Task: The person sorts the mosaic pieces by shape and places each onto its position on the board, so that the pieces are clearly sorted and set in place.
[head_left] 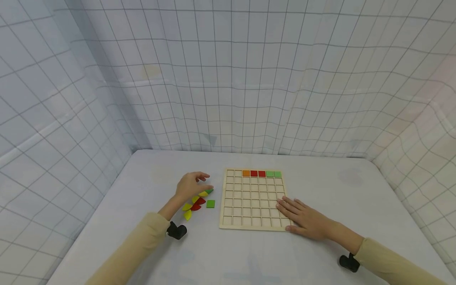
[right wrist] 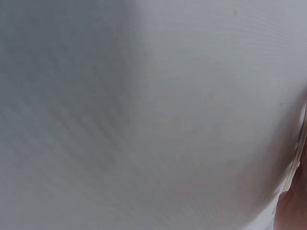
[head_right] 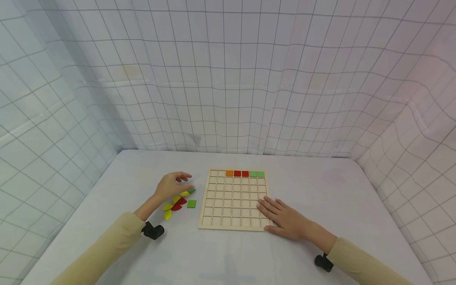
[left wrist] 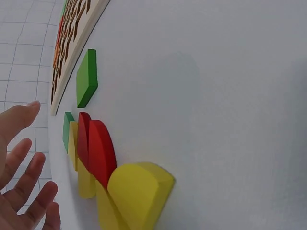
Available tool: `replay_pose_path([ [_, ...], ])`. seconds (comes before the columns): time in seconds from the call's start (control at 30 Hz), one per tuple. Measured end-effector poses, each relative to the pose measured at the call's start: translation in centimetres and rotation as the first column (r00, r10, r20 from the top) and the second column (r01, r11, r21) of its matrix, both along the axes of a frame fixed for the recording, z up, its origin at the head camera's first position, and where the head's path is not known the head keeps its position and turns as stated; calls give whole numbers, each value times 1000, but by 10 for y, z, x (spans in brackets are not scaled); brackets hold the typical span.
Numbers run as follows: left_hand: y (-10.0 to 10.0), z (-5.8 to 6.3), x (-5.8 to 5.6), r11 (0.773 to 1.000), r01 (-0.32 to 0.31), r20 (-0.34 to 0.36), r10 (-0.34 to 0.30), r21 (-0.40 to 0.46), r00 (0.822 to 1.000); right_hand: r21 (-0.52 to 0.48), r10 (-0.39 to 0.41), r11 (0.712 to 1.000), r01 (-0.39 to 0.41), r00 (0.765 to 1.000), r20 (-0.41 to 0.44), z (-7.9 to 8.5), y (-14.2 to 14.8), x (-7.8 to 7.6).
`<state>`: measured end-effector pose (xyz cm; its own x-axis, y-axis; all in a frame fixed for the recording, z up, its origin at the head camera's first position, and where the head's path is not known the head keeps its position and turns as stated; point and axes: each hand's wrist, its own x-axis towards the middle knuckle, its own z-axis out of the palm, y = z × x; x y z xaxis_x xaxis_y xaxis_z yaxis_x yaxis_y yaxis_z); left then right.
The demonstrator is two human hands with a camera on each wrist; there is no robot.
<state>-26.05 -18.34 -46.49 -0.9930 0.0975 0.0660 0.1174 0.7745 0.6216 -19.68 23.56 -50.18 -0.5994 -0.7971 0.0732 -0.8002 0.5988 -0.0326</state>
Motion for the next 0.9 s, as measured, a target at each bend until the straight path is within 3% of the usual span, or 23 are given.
replay_pose_path([
  [0.33, -4, -9, 4, 1000, 12, 59, -11, -19, 998, -28, 21, 999, -21, 1000, -16, -3, 1, -1],
  [0.9, -5, -8, 1, 998, -18, 163, 27, -54, 986, -24, 18, 1000, -18, 1000, 2, -1, 1, 0],
])
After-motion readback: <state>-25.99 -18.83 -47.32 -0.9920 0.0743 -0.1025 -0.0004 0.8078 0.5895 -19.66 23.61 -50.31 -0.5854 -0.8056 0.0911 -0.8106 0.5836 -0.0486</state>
